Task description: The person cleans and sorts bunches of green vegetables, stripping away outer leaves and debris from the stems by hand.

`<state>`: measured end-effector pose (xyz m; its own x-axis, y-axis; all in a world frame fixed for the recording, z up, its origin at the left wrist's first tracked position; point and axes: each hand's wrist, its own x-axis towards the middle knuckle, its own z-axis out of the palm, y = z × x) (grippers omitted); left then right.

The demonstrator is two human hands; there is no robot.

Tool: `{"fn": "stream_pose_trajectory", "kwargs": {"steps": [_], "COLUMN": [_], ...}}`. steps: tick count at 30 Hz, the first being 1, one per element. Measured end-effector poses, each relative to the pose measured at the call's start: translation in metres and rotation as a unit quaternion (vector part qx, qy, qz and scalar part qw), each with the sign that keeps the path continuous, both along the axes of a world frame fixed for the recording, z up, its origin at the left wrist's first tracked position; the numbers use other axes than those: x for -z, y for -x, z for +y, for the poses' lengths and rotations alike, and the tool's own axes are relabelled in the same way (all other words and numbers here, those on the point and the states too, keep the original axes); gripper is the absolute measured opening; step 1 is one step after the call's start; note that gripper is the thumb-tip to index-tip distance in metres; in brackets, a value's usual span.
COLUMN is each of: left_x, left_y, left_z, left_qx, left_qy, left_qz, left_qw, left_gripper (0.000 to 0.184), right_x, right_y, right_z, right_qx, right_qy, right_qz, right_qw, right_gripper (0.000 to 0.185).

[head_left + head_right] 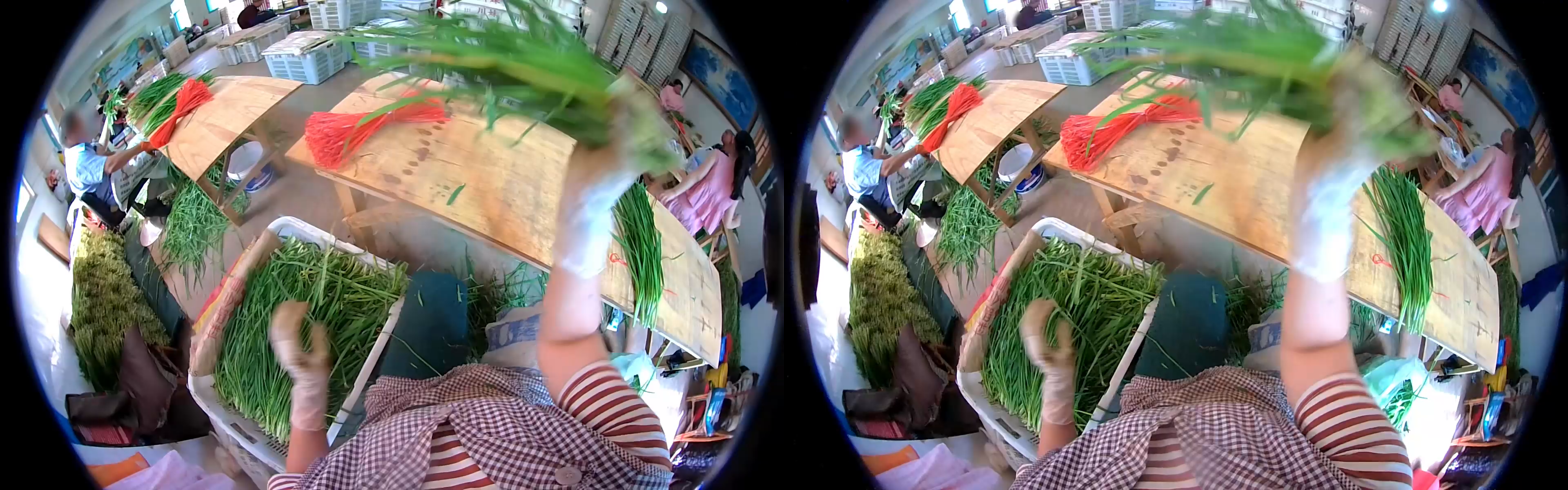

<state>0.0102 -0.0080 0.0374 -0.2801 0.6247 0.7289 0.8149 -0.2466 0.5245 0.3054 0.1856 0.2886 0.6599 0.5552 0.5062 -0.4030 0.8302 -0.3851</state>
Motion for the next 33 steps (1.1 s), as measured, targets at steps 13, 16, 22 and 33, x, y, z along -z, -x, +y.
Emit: {"fn": "stream_pose_trajectory", "kwargs": {"steps": [13,16,22,33], "left_x": [0.094,0.026,0.002,-0.056], "left_y": [-0.006,-0.010,-0.154,-0.302], "left_z": [0.030,0.060,0.085,0.099], "left_qx": [0.159,0.050,0.622,0.545], "left_qy": [0.628,0.457,0.433,0.158], "left_qz": [0.442,0.340,-0.405,-0.751], "left_qw": [0.621,0.820,0.511,0.339], "left_gripper": [0.026,0.038,0.068,0.099], "right_x": [0.203,0.190,0.181,0.204], "right_y": [-0.059,-0.065,-0.052,-0.116], "right_z": [-0.045,-0.063,-0.082,-0.152], "right_qx": [0.132,0.150,0.124,-0.020], "right_qy": [0.079,0.218,0.011,-0.108], "right_qz": [-0.228,-0.115,-0.324,-0.267], "right_qw": [0.961,0.957,0.938,0.958], "right_gripper": [0.026,0.022,0.021,0.025]}}
